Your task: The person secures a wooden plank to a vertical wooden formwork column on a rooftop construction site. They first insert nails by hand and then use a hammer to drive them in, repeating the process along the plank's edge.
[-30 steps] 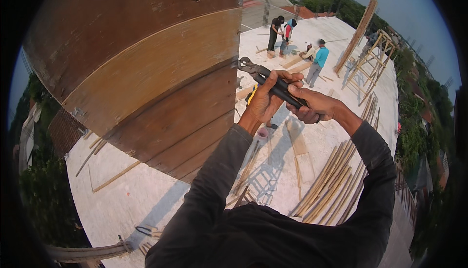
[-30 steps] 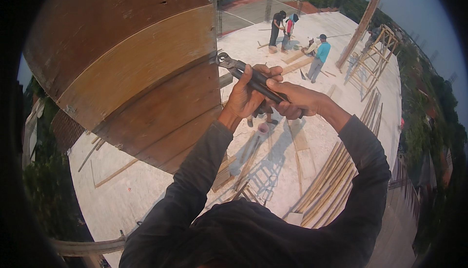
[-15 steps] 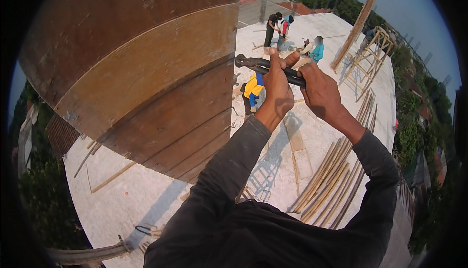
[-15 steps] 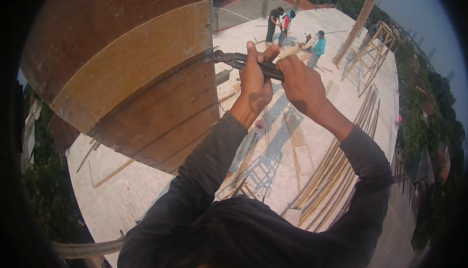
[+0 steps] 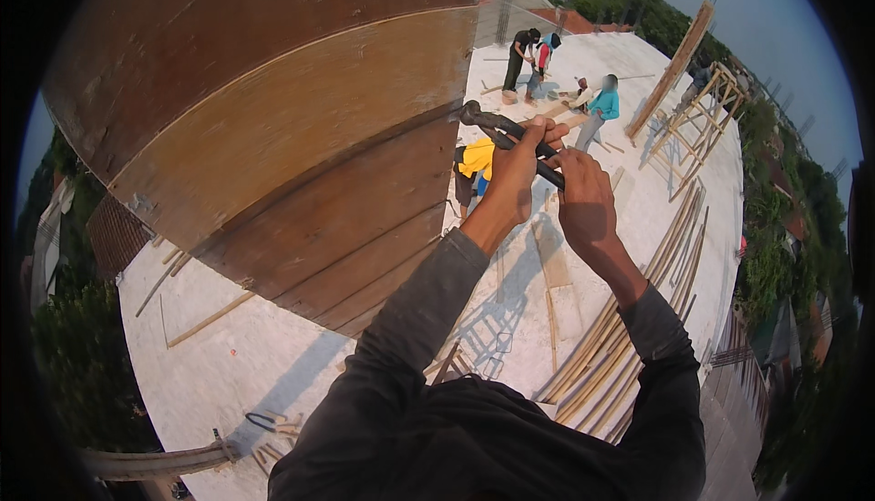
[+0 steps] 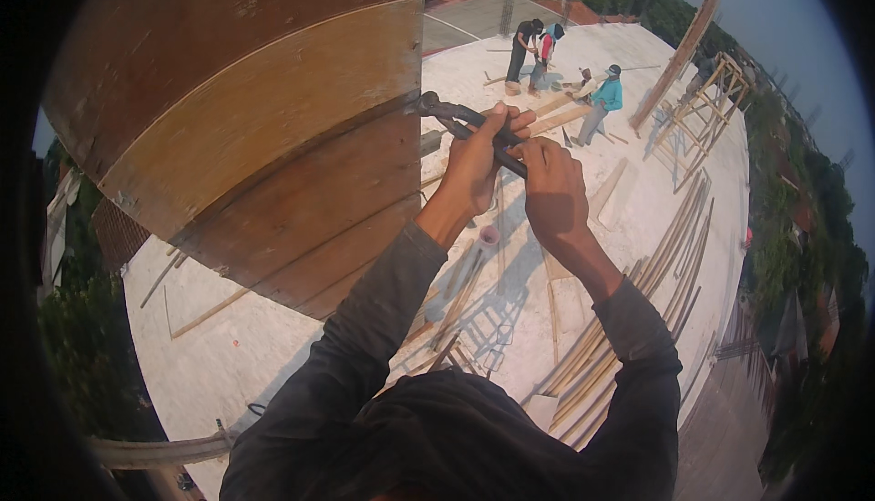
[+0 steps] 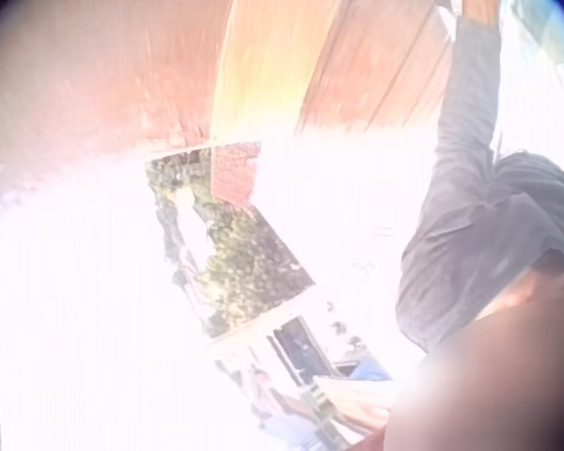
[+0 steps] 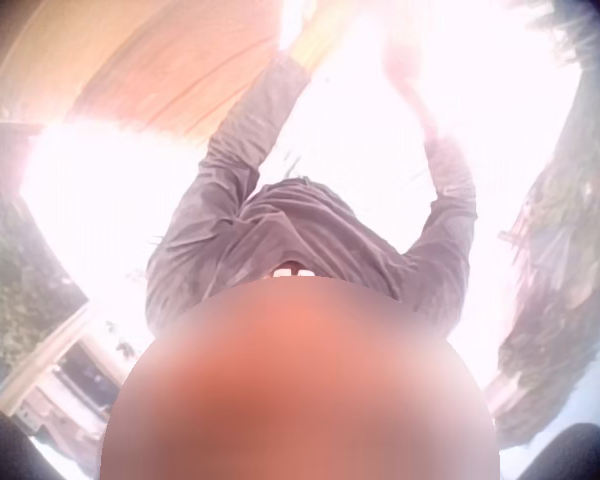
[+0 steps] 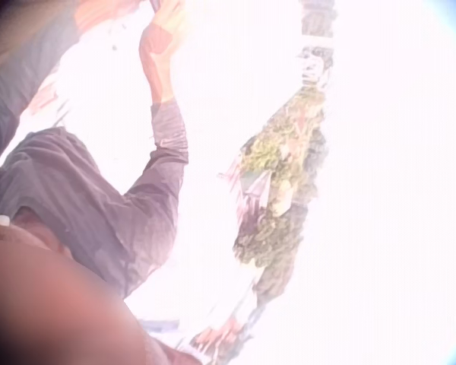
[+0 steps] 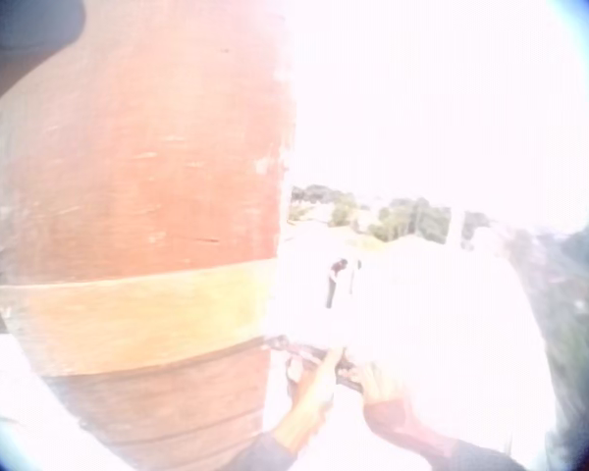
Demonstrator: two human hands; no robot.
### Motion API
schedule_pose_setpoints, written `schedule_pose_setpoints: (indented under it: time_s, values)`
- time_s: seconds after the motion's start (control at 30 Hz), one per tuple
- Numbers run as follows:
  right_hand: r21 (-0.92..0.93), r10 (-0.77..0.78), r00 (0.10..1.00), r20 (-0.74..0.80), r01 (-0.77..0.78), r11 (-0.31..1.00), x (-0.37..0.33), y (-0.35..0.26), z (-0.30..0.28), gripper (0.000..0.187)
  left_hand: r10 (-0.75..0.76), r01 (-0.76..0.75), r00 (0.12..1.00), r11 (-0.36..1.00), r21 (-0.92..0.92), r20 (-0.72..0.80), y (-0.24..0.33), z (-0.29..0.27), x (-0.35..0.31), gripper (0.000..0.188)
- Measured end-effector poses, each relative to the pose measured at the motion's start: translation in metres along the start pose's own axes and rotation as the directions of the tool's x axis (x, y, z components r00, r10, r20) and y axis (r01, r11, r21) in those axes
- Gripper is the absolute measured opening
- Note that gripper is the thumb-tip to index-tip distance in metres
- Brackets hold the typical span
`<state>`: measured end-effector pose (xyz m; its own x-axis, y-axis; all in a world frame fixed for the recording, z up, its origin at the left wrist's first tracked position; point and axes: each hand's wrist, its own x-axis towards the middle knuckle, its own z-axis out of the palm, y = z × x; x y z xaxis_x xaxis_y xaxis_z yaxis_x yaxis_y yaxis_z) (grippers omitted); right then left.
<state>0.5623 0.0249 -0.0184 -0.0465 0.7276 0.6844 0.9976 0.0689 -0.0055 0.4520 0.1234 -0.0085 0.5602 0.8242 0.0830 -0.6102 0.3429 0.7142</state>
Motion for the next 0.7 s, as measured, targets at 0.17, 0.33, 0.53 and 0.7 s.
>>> schedule_pose_setpoints:
  time_s: [0.17, 0.33, 0.53, 0.7]
  values:
    - [0.057, 0.092, 0.973, 0.213, -0.106, 0.993, 0.004, -0.004, -0.015, 0.053, -0.073, 0.074, 0.997, 0.997, 0.026, -0.023, 0.005, 0.003, -0.010, 0.041]
    - [0.018, 0.092, 0.867, 0.490, -0.116, 0.993, 0.042, 0.009, -0.046, 0.035, 0.000, -0.003, 1.000, 0.979, 0.204, 0.016, 0.008, 0.009, -0.015, 0.070]
    - [0.260, 0.028, 0.748, 0.664, -0.265, 0.929, 0.048, 0.016, -0.046, 0.060, 0.252, -0.355, 0.932, 0.494, 0.794, 0.260, 0.017, -0.045, -0.081, 0.049]
    - [0.340, 0.106, 0.666, 0.739, -0.504, 0.794, 0.027, 0.012, -0.018, 0.068, 0.679, -0.371, 0.303, -0.563, 0.739, 0.669, 0.086, -0.086, -0.111, 0.033]
